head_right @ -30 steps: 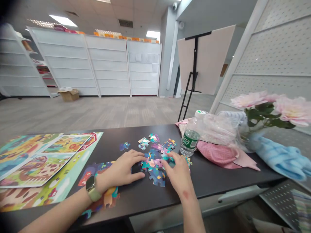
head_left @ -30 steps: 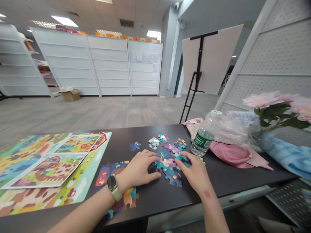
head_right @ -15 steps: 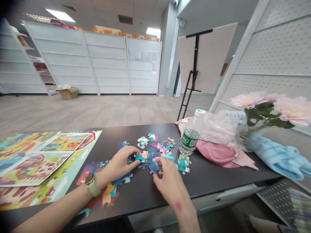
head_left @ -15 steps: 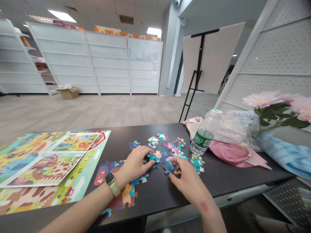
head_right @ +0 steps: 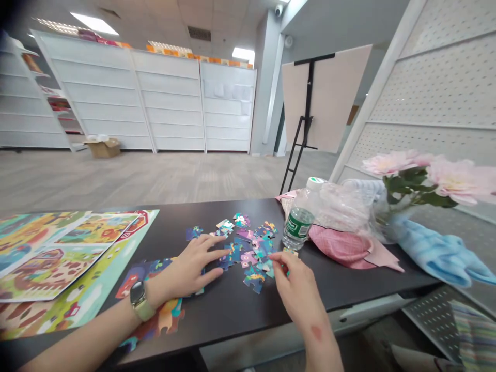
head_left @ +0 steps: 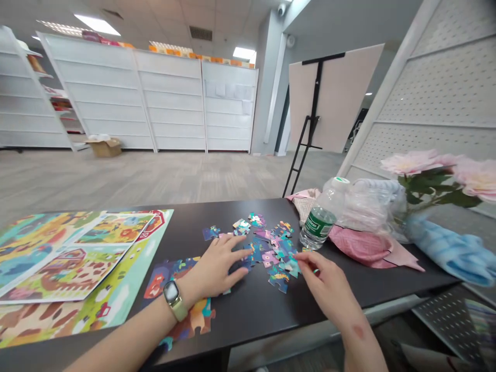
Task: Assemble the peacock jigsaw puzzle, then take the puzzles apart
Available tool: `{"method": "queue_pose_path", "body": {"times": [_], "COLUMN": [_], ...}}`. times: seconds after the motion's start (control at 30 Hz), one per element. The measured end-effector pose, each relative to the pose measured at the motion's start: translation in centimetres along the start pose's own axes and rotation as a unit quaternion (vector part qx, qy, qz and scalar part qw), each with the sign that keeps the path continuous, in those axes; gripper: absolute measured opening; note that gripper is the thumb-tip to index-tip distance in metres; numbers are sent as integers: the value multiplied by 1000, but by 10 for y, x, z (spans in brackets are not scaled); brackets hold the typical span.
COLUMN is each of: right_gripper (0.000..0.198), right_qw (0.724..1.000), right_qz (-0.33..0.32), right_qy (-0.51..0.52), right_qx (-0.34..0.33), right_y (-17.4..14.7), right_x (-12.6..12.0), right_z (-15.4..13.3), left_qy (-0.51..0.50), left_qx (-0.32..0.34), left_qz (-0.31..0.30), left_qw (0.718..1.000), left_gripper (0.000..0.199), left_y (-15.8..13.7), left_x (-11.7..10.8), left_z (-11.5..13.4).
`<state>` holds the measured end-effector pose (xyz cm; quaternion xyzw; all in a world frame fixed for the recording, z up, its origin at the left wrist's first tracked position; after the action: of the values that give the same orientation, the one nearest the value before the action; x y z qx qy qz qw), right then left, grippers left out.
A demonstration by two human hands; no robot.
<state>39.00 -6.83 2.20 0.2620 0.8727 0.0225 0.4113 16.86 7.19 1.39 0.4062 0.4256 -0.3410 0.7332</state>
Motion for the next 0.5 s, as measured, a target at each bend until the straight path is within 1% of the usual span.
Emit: {"method": "queue_pose_path", "body": {"times": [0.07, 0.13, 0.2, 0.3, 0.43, 0.5], "right_gripper": [28, 27, 30, 24, 22, 21], "right_qw": [997, 992, 990, 988, 983, 979], "right_qz": [-76, -118, -129, -144, -181, -199], "right_qy": [-20, -39, -49, -52, -23, -2], "right_qx": [5, 8, 5, 0, -24, -38], "right_y": [-8, -14, -16, -19, -28, -30], "right_x": [5, 12, 18, 23, 22, 20], "right_z": [-6, -10, -13, -20, -34, -37], "left_qy": [-14, -42, -79, -127, -159, -171], "left_qx": [7, 3, -1, -1, 11, 13], "left_qz": [-28, -34, -30, -26, -15, 4], "left_qw": [999, 999, 996, 992, 987, 985], "left_gripper": [34, 28, 22, 17, 20, 22], "left_y": [-1, -1, 0, 1, 1, 1], "left_x": [3, 6, 7, 9, 8, 6], "left_z": [5, 5, 1, -2, -1, 0]}}
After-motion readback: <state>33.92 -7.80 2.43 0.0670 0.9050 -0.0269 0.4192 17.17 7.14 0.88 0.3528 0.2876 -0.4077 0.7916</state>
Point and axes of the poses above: each hand's wrist, its own y-axis towards the middle knuckle, its own x-axis out of the palm, z = x × y, the point moved 4 cm from there along y, towards the middle knuckle, and after that the axes turned 3 degrees about -x, right-handed, at the moved point
